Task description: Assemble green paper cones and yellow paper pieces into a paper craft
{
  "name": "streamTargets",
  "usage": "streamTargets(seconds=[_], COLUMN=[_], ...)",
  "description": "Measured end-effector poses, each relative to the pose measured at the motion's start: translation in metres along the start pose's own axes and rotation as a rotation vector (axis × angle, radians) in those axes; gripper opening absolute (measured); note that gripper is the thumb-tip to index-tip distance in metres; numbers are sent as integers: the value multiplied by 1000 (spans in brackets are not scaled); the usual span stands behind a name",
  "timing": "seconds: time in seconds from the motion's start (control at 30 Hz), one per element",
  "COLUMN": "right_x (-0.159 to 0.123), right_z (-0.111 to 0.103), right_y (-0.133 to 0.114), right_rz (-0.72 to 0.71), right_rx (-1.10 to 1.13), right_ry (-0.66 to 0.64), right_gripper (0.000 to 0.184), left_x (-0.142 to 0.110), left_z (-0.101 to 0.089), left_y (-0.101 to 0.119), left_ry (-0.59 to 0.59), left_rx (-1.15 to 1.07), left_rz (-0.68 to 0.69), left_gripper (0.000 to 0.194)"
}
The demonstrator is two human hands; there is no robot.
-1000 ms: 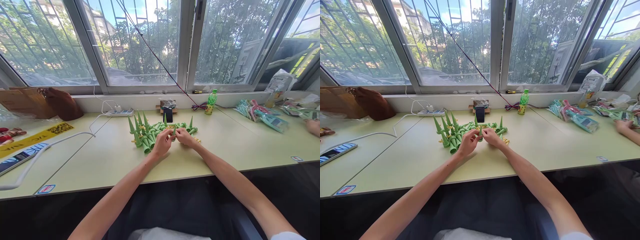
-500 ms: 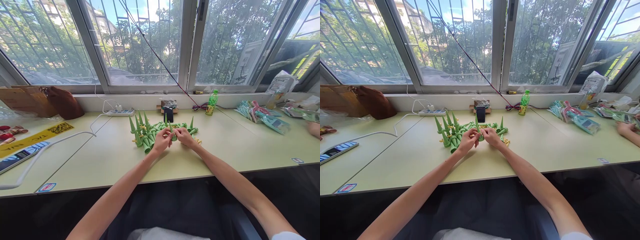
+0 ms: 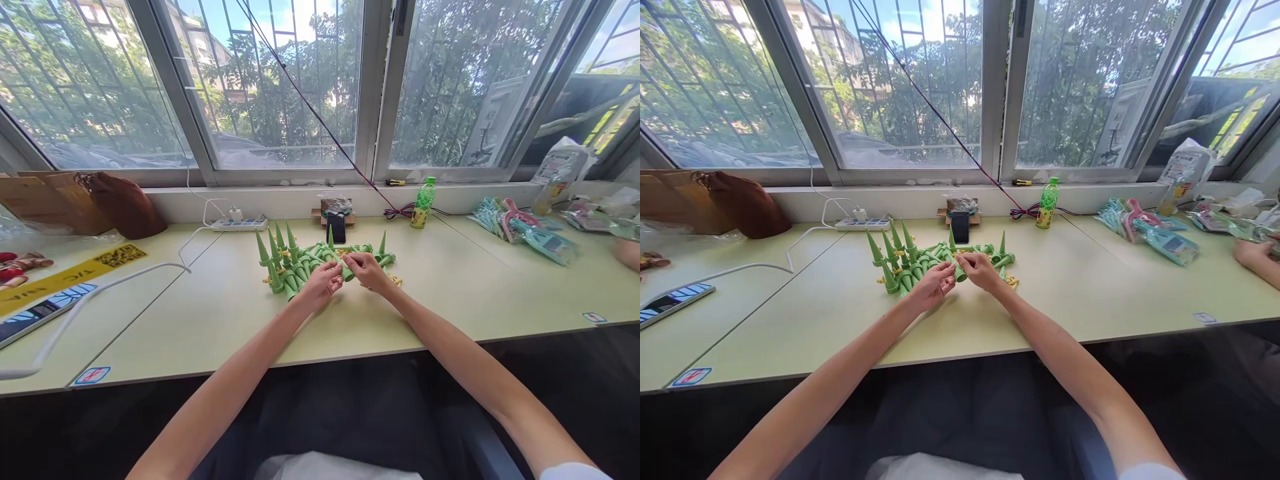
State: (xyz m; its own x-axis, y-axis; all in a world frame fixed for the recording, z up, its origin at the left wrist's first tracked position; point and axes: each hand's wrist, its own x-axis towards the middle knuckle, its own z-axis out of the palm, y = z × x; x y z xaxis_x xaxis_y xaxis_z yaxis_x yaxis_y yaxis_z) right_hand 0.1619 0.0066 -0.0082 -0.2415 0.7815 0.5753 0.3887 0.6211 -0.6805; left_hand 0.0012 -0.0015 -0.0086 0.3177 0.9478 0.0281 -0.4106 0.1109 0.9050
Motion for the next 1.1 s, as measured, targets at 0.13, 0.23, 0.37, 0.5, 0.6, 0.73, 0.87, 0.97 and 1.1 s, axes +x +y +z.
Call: streamTargets(seconds=[0.13,0.23,0.37,0.5,0.6,0.73,0.87,0.97,1.1], right_x=[1,2,4,5,4,3,3,3,2], right_z=[-1,0,1,2,2,1,2,1,1], right_y=[-3,-3,2,8,10,10,10,8,3], right_rz=[9,30,90,157,183,206,209,187,116], right_rx=[-10,-33,-43,-22,1,41,71,77,50], right_ry=[-18,-6,6,-46,-67,-70,-67,-54,-32], right_gripper=[50,51,50,41,35,34,42,49,54], left_x=[-1,-3,-5,-6,-7,-8,-7,-4,1], left_z=[0,2,4,1,0,2,5,4,-1], left_y=[0,-1,-4,-7,-7,-6,-5,-3,-1], left_ry=[-50,-64,-33,-46,-68,-62,-48,-21,-22], left_rx=[73,212,420,671,777,741,599,507,357], left_rz=[-14,123,310,497,583,548,422,356,185], left_gripper=[46,48,39,18,7,8,24,34,43])
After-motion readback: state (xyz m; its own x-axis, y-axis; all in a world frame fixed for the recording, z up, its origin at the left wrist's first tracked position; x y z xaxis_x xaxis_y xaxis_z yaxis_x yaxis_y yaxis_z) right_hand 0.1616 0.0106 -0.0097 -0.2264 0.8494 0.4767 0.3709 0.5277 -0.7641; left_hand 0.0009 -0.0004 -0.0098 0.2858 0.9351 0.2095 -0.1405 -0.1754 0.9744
